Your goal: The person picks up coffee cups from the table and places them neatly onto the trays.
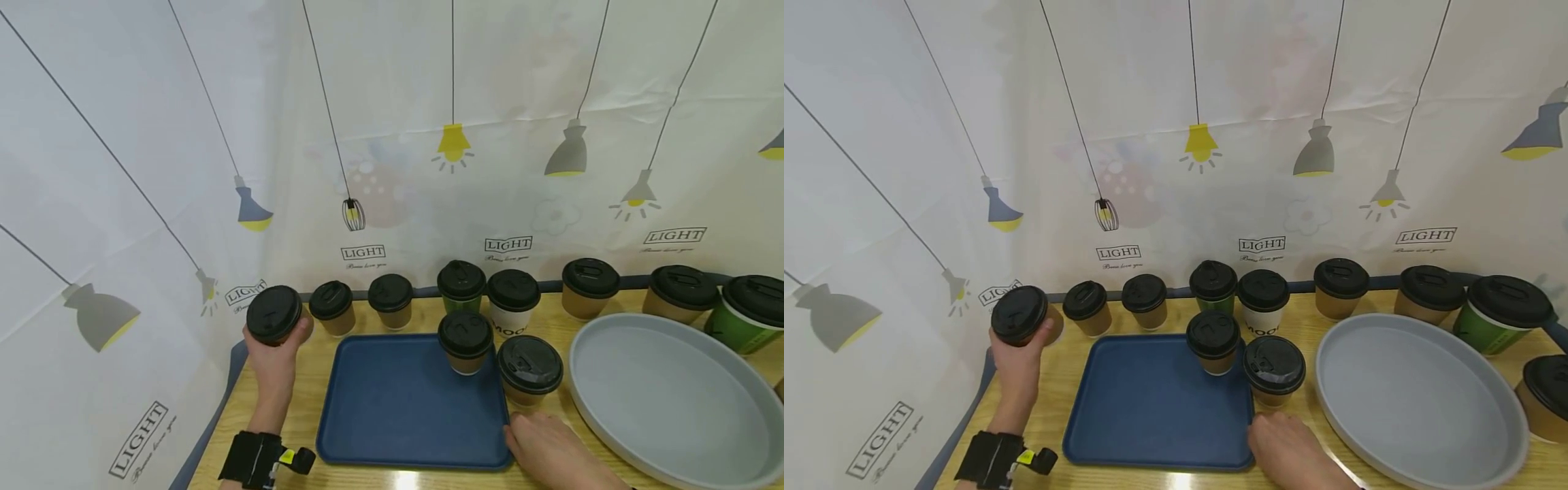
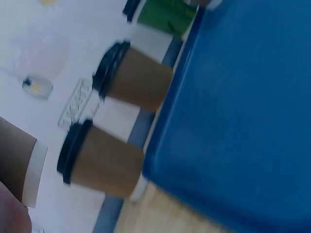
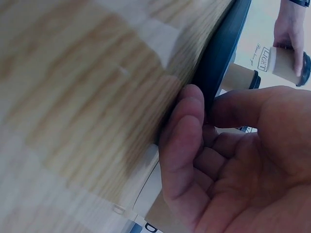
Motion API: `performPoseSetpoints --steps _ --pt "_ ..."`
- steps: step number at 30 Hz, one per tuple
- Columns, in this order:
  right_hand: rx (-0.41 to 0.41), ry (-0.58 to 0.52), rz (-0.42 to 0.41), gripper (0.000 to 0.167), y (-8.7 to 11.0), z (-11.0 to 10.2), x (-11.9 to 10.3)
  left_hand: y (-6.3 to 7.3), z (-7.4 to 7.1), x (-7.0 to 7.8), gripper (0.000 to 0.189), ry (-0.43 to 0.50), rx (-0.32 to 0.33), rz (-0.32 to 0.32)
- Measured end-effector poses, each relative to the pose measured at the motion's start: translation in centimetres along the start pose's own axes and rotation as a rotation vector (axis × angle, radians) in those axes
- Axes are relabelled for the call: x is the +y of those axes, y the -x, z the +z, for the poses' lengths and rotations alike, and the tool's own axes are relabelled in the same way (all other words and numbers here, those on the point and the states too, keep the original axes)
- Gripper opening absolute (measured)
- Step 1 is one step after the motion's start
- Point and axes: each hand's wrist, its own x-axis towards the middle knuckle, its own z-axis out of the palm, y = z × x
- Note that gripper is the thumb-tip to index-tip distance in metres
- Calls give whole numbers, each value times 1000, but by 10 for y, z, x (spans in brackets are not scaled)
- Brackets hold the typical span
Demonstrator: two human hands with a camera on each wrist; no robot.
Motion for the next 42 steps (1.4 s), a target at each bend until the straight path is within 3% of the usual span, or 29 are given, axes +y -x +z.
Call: performPoseSetpoints --steps 7,13,20,28,34,42 --pt "-13 -5 3 31 3 -3 0 26 25 6 80 72 -172 79" --pt "3 3 -6 31 5 -5 0 46 44 7 77 47 -281 20" --pt "-18 -2 17 31 2 0 2 57 61 4 79 41 -424 -41" --pt "-81 -5 21 28 0 -15 -17 63 75 -6 81 -82 -503 -55" --pt "-62 -47 48 26 13 -37 -36 67 91 -15 91 -103 -557 -71" --pt "-57 -26 37 29 7 -19 -17 72 105 -26 89 -159 -600 -101"
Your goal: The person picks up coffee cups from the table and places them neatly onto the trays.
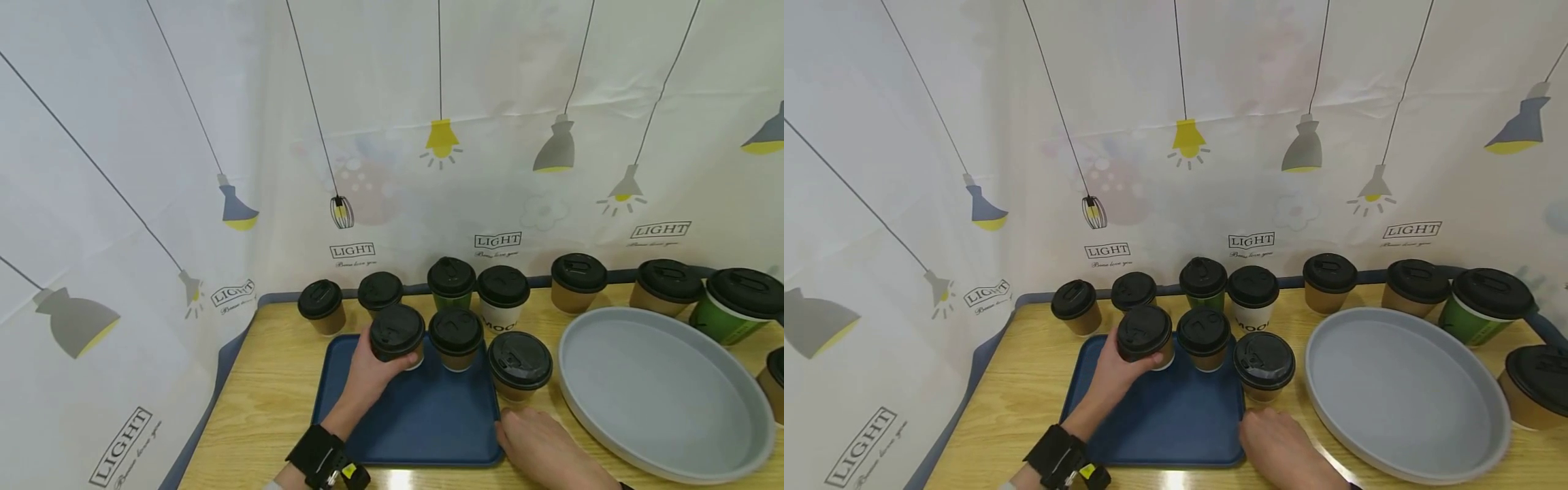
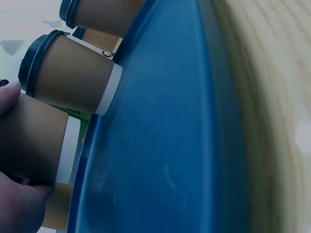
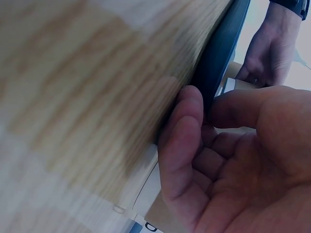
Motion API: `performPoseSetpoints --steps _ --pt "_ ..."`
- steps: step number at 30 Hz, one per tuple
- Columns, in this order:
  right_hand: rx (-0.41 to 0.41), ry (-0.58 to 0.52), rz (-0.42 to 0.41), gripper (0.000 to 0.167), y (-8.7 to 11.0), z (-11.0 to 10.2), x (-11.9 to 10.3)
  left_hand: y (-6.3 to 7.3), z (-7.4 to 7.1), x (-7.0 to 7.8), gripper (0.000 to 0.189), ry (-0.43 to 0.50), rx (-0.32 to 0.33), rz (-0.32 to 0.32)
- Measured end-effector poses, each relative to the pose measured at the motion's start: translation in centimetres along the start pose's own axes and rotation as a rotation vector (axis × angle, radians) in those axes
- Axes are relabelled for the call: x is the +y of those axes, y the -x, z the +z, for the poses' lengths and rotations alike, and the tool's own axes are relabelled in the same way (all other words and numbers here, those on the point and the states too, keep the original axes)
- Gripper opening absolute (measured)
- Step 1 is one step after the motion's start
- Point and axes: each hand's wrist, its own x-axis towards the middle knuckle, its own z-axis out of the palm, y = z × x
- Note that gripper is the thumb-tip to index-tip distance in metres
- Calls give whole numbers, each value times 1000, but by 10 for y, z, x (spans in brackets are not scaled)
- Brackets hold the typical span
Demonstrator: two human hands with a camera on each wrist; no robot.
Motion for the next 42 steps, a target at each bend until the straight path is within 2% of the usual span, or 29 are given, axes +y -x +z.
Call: performPoseSetpoints --steps 5,13,18,22,27,35,42 --pt "13 28 -15 30 -8 15 15 -2 6 -3 89 -14 -9 -13" --pt "1 26 -19 30 -12 20 21 -4 10 -7 91 -33 -17 -7" --pt "12 29 -25 30 -9 15 15 -4 9 -9 92 -21 -16 -17" --pt "-1 29 -9 29 -2 3 4 -2 6 -10 91 -2 -17 -23" --pt "8 -18 6 25 4 -8 -7 -2 5 -11 92 -12 -21 -17" --pt "6 25 -1 27 -3 3 1 -2 5 -14 97 14 -61 -31" --pt "-21 -13 19 26 -1 -3 -3 0 1 -16 101 30 -102 -28"
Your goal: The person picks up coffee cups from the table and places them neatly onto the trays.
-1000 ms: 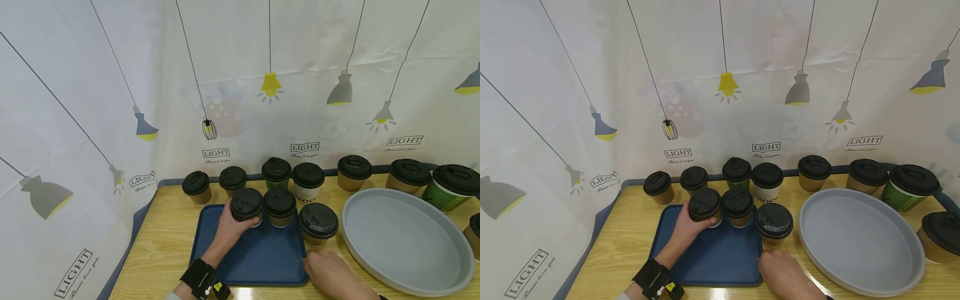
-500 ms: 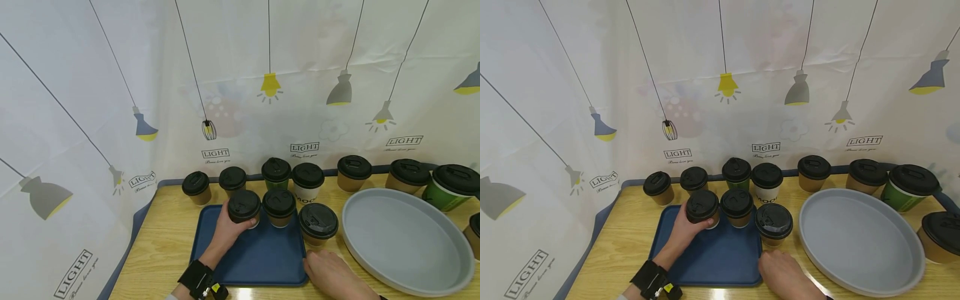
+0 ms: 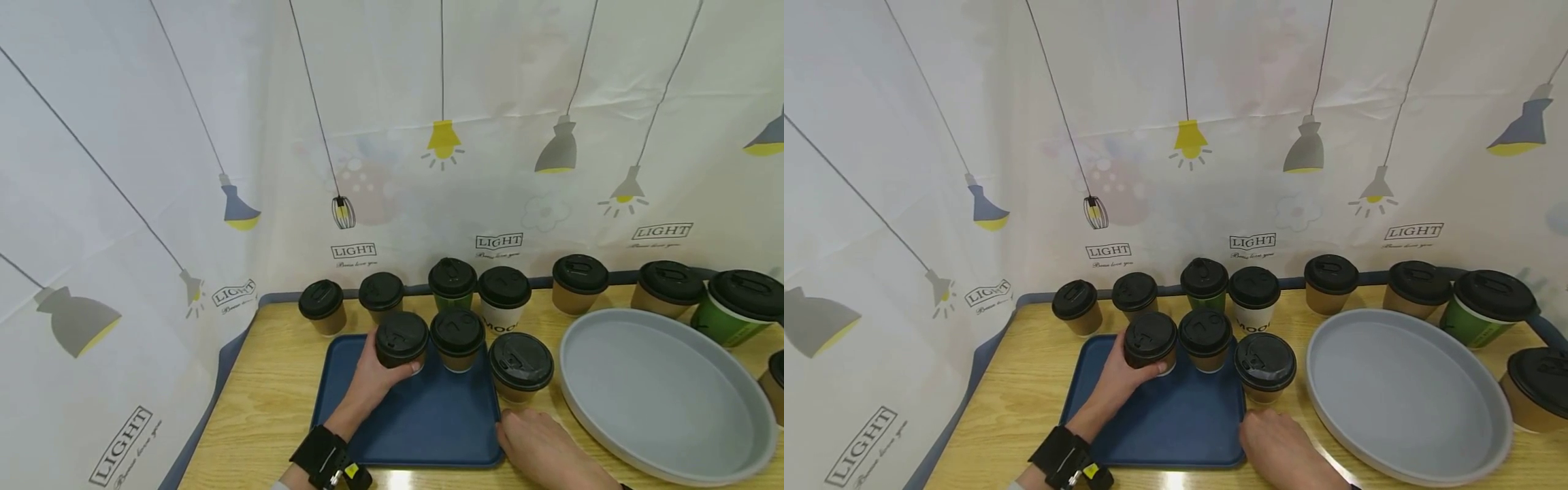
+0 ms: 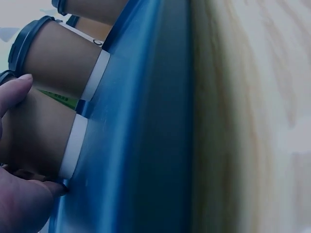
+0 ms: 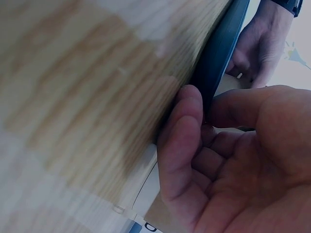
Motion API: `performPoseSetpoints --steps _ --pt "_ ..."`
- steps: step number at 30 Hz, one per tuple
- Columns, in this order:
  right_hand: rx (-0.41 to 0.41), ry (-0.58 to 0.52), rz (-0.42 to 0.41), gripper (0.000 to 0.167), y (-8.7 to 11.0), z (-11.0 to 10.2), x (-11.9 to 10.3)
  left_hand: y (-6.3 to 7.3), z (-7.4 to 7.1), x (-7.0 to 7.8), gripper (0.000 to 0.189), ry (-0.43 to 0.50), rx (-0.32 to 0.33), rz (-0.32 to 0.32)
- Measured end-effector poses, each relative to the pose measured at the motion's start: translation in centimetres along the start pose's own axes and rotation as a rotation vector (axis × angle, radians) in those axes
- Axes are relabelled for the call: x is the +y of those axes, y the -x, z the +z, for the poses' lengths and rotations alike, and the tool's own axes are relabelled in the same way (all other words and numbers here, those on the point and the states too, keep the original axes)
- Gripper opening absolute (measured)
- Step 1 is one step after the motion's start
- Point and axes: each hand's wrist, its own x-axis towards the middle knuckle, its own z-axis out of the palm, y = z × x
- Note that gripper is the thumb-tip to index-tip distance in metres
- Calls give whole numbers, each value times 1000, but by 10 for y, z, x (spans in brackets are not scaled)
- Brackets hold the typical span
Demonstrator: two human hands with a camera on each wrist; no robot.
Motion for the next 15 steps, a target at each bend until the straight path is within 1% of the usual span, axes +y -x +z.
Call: performPoseSetpoints --steps 4,6,9,11,12,13,15 --pt "-30 16 5 30 -5 8 10 6 -8 5 108 43 -51 -1" --pt "-30 9 -7 32 -8 14 16 10 -14 9 110 75 -67 -5" --pt "-38 -3 9 33 -13 20 23 16 -24 13 102 103 -68 7" --pt "-23 -8 -1 31 -15 24 28 19 -30 14 93 112 -39 20" --pt "-17 -11 -7 31 -15 25 29 20 -33 15 87 114 -13 29" --pt "-8 -11 -9 31 -16 26 30 21 -36 15 80 119 19 38" --pt "10 -4 -22 30 -11 20 22 23 -41 16 68 126 91 54"
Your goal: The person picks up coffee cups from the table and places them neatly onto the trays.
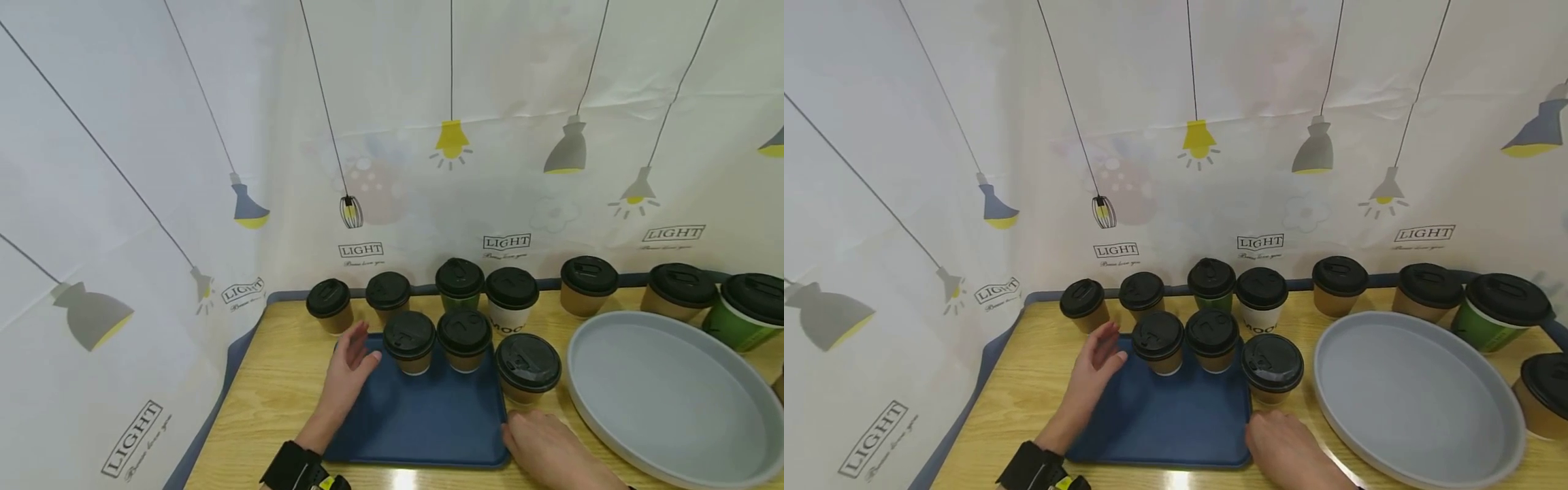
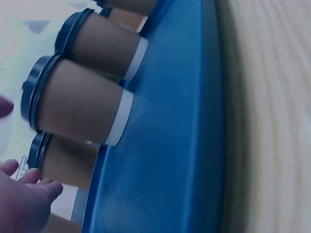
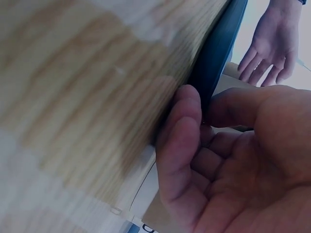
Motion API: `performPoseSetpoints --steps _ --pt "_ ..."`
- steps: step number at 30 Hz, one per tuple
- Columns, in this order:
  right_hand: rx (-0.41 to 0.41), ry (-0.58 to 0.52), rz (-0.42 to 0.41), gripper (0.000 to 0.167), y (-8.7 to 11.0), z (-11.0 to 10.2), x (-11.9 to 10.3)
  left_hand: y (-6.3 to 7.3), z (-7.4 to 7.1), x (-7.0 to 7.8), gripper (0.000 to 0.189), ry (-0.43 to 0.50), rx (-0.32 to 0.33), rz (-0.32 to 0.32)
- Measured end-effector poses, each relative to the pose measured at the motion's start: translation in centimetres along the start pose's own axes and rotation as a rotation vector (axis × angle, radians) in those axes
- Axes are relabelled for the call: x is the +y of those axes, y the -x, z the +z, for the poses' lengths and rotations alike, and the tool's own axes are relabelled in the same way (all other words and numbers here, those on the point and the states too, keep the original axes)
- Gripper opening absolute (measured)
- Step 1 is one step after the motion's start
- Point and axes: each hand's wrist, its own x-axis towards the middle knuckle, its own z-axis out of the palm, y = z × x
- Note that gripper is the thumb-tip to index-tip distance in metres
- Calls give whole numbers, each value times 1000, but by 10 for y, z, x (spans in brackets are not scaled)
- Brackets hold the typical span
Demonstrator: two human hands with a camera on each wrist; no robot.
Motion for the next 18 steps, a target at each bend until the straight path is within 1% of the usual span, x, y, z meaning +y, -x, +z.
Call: performPoseSetpoints --steps 3,6,11,15,18 --pt "33 22 -32 29 13 -17 -20 -1 -8 1 57 1 104 26" --pt "30 37 -40 28 25 -33 -36 -2 -14 1 51 7 157 42" --pt "-9 40 -25 28 30 -36 -38 -6 -19 0 47 25 209 61" --pt "-13 9 -12 25 31 -35 -37 -12 -23 -1 45 24 308 91" --pt "-7 4 -14 24 31 -34 -36 -17 -29 -3 46 0 387 121"
